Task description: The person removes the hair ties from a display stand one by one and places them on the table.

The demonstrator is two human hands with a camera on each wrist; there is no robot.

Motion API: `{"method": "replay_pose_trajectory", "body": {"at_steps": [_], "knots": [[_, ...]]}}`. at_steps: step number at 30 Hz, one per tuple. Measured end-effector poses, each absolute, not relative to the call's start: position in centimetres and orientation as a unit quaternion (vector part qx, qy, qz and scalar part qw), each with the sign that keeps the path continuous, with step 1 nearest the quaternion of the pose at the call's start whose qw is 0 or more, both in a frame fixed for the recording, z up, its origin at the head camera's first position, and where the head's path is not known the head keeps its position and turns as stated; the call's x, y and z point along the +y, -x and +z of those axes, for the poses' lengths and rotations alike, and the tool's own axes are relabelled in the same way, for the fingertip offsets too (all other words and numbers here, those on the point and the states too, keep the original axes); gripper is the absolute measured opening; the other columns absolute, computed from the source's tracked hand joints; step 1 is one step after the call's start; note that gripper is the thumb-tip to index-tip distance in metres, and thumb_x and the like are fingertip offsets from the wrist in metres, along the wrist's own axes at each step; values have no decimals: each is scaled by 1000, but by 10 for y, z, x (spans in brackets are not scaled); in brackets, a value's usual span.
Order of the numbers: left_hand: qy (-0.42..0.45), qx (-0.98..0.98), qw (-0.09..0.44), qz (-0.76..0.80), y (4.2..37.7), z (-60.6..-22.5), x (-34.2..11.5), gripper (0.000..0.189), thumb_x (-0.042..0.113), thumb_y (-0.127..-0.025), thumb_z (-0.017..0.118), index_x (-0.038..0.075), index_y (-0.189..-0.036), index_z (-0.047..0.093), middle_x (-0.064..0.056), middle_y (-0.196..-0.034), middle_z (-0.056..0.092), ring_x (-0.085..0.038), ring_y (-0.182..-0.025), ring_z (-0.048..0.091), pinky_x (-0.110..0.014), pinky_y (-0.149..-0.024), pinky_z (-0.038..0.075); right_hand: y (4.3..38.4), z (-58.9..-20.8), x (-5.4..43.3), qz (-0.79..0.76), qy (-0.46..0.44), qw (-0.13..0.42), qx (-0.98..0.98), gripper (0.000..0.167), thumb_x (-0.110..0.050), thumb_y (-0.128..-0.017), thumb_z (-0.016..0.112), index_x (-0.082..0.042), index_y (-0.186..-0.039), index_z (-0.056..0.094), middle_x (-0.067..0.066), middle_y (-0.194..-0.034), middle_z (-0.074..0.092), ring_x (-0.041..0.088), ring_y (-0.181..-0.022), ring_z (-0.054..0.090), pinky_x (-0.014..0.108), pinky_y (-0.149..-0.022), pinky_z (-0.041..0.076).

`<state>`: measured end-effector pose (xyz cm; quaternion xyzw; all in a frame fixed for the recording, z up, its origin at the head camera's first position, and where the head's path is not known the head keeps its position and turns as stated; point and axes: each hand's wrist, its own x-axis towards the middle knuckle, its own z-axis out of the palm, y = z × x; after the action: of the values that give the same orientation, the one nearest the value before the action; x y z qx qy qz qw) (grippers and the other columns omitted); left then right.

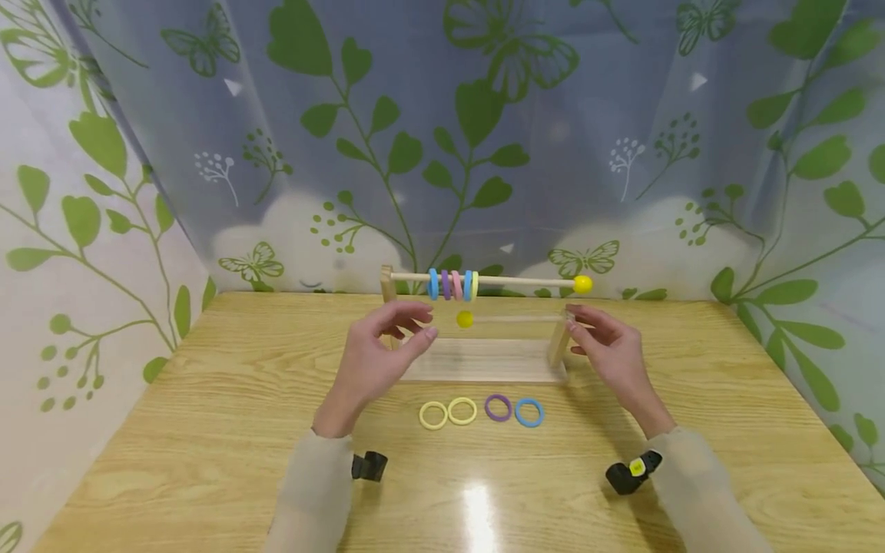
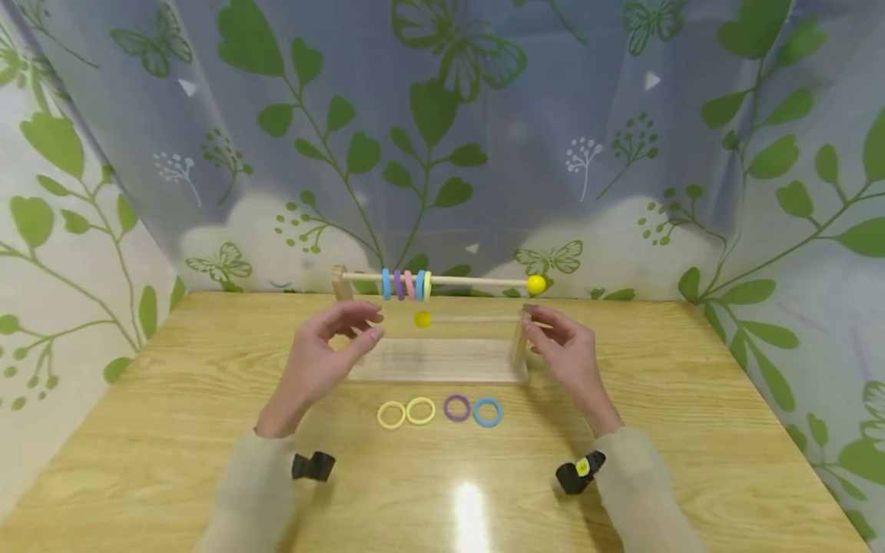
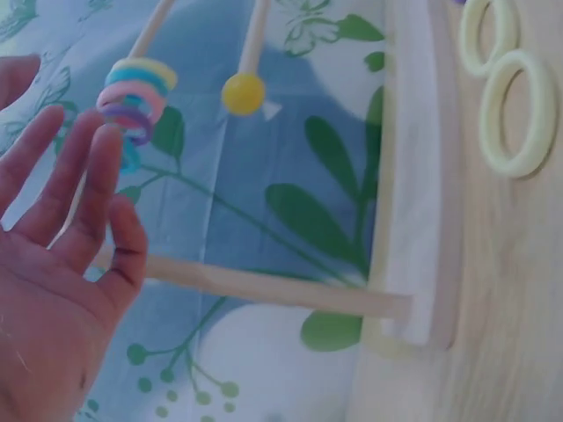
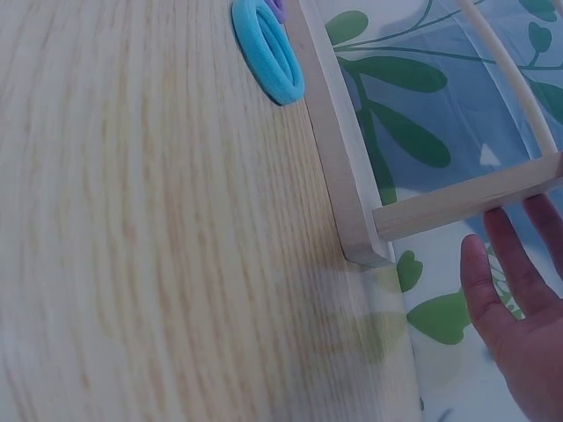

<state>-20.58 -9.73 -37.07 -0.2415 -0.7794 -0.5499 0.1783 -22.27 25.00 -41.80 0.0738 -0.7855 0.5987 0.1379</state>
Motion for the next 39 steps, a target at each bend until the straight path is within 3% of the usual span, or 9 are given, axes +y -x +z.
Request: {"method": "replay_pose_trajectory", "body": {"at_steps": [6,11,16,20,24,29,36,39], "knots": [[240,-745,264,-564,214,-360,-106,23,5,-88,78,2,-110,73,-11,-105,76,-6,-89,68,-29,-77,52,221,-414,248,582,-56,136,-800,40,-22,-101,66,-3,-136,64,-25,-111,67,-9,-96,67,20,-77,61],[229,-732,316,-558,224,-356,-110,22,5,-87,79,1,-108,73,-14,-104,75,-4,-90,66,-28,-78,51,219,-411,243,577,-56,145,-802,38,-21,-101,66,-3,-134,65,-17,-115,68,-8,-98,66,17,-77,59],[220,-724,336,-561,232,-355,-115,21,7,-90,77,4,-111,75,-15,-104,76,-2,-91,66,-25,-78,49,216,-409,241,549,-68,176,-815,34,-20,-101,65,-4,-132,67,-2,-121,70,-7,-101,65,12,-76,57],[212,-719,345,-564,236,-353,-118,20,8,-91,76,7,-111,75,-13,-103,75,-6,-90,66,-32,-76,47,215,-410,239,514,-77,207,-829,31,-19,-101,65,-5,-129,69,14,-125,71,-11,-102,63,10,-77,55],[193,-734,338,-556,240,-349,-121,21,12,-92,77,9,-112,75,-10,-108,73,-17,-94,65,-36,-78,46,214,-409,234,480,-90,259,-833,27,-14,-99,68,-5,-124,72,16,-121,73,-14,-100,61,8,-77,53],[173,-750,308,-559,248,-350,-123,26,16,-92,76,10,-117,73,-12,-114,71,-27,-104,66,-34,-83,50,215,-406,228,423,-119,354,-826,20,-7,-93,74,-4,-113,77,12,-111,77,-3,-97,65,9,-78,52],[179,-746,228,-599,253,-358,-128,30,15,-97,70,8,-127,69,-9,-124,67,-12,-110,65,-25,-89,52,212,-393,215,408,-156,402,-805,15,-2,-88,77,-4,-103,79,11,-100,79,6,-89,68,11,-78,51],[178,-738,202,-619,254,-360,-127,30,15,-99,68,9,-128,67,-7,-125,67,-10,-110,65,-25,-91,53,211,-387,207,419,-173,405,-794,16,0,-86,78,-3,-101,79,12,-98,79,1,-86,66,12,-78,51]]}}
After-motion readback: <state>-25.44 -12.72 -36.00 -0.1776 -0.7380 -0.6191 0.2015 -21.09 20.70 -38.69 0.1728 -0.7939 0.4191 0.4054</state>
